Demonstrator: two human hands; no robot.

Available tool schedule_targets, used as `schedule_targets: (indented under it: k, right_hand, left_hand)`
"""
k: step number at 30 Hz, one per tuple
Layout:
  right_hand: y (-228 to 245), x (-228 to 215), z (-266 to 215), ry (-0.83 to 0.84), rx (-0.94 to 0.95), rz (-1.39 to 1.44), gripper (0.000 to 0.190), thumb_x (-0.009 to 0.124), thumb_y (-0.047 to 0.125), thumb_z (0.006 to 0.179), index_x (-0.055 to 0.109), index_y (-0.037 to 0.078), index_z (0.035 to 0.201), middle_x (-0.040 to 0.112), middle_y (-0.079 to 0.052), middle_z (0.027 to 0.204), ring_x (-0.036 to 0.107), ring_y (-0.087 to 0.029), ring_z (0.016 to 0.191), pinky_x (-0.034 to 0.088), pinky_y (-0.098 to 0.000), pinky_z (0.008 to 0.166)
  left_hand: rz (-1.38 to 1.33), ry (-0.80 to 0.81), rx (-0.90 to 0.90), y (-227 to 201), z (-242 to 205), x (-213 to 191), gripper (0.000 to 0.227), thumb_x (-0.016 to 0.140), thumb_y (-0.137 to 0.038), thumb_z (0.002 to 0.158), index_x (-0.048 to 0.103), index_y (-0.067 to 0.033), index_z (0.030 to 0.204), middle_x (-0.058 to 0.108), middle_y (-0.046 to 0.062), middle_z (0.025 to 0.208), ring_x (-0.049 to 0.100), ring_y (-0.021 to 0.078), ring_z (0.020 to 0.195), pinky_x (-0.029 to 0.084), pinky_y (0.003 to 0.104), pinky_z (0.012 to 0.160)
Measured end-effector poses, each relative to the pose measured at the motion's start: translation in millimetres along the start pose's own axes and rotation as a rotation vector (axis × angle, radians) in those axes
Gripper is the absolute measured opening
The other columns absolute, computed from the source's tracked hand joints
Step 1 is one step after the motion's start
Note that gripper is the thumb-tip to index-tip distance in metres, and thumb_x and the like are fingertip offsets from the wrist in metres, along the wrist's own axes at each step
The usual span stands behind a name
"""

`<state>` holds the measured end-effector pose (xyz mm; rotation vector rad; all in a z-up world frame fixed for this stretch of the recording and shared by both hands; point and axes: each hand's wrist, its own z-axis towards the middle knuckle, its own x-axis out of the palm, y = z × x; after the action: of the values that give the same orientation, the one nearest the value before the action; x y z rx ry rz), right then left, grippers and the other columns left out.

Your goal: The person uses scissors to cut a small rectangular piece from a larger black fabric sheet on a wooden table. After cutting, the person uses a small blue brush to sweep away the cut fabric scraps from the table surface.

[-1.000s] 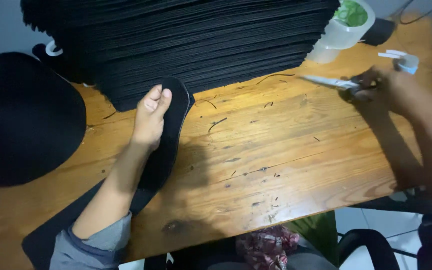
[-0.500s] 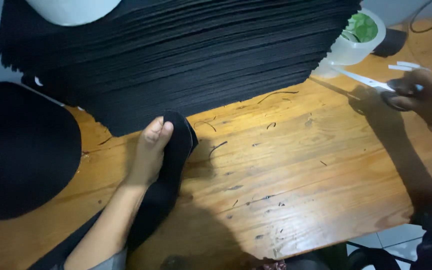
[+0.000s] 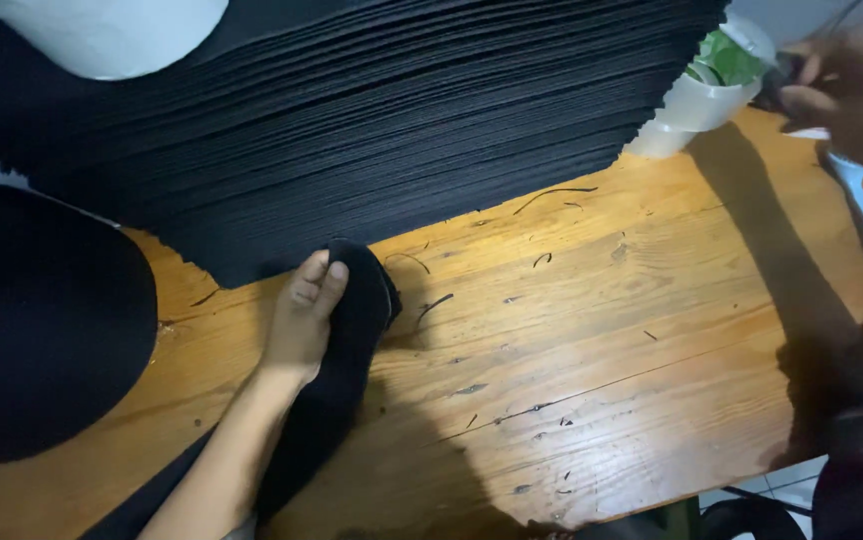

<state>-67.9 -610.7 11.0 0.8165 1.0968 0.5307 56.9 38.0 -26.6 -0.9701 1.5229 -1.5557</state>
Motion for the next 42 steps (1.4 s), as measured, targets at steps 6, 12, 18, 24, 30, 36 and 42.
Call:
schedule_targets:
  k: [6,12,18,24,30,36,42]
  right_hand:
    - [64.6,31.6,-19.5,-0.137,0.119,-0.314,0.018,0.077,0.013,0.113,0.060,0.012,0.116,0.069,-0.004,0.105,0.064,-0.010,0.099,0.042,-0.0252,0.080]
    - [122.1,45.2,-22.9,-0.059,0.095,-0.422,0.019,0.073,0.005,0.115,0.053,0.005,0.115,0.067,-0.017,0.111,0.064,-0.027,0.099,0.041,-0.0394,0.075]
    - [60.7,10.6,9.9,-0.072,-0.105,-0.900,0.025,0.086,0.019,0.101,0.071,0.007,0.116,0.070,-0.020,0.099,0.065,-0.041,0.091,0.041,-0.0490,0.064]
    - [119.5,24.5,23.1,0.119,0.122,-0.882,0.025,0.079,0.029,0.102,0.081,0.010,0.118,0.079,-0.016,0.092,0.073,-0.030,0.076,0.048,-0.0402,0.062]
    - [-29.6,-13.7,15.1,-0.011,0.091,-0.395,0.026,0.067,0.027,0.108,0.070,0.009,0.127,0.064,-0.012,0.097,0.059,-0.023,0.080,0.044,-0.0367,0.062]
    - [-219.2,-90.2,-53.7,-0.118,-0.103,-0.695,0.012,0.069,0.024,0.117,0.067,0.014,0.123,0.063,-0.004,0.110,0.057,-0.018,0.100,0.042,-0.0335,0.085]
    - [-35.3,-20.0,-94.1,0.102,0.474,-1.228,0.069,0.031,0.064,0.127,0.074,0.010,0.122,0.082,-0.030,0.089,0.080,-0.050,0.075,0.058,-0.0549,0.054]
  left_hand:
    - [-0.074,0.047,-0.036,-1.1,0.9,2.7,0.022,0.058,-0.033,0.105,0.067,-0.0143,0.113,0.065,-0.007,0.101,0.057,0.0034,0.096,0.043,0.022,0.089]
    - [-0.108,0.019,-0.103,-11.4,-2.6,7.8,0.020,0.058,-0.029,0.106,0.067,-0.0121,0.112,0.067,-0.004,0.096,0.061,0.0050,0.089,0.049,0.021,0.081]
    - [0.065,0.078,0.049,-18.3,-1.9,10.1,0.020,0.051,-0.033,0.108,0.060,-0.0181,0.099,0.053,-0.011,0.090,0.047,0.0018,0.087,0.039,0.024,0.081]
    - [0.004,0.088,0.007,-24.3,-2.7,10.8,0.021,0.053,-0.035,0.107,0.062,-0.0160,0.101,0.059,-0.009,0.093,0.052,0.0024,0.088,0.043,0.022,0.082]
    - [0.082,0.081,0.077,-8.6,1.0,5.2,0.016,0.054,-0.028,0.108,0.054,-0.0196,0.095,0.047,-0.012,0.091,0.044,0.0003,0.087,0.039,0.023,0.082]
    - [-0.175,0.056,0.045,29.9,16.5,-3.9,0.018,0.058,-0.023,0.108,0.069,-0.0105,0.115,0.071,0.000,0.087,0.064,0.0066,0.078,0.061,0.026,0.073]
    - [-0.153,0.081,0.100,-5.8,4.5,9.8,0.011,0.056,-0.025,0.107,0.062,-0.0160,0.107,0.064,-0.007,0.102,0.057,0.0015,0.094,0.045,0.021,0.088]
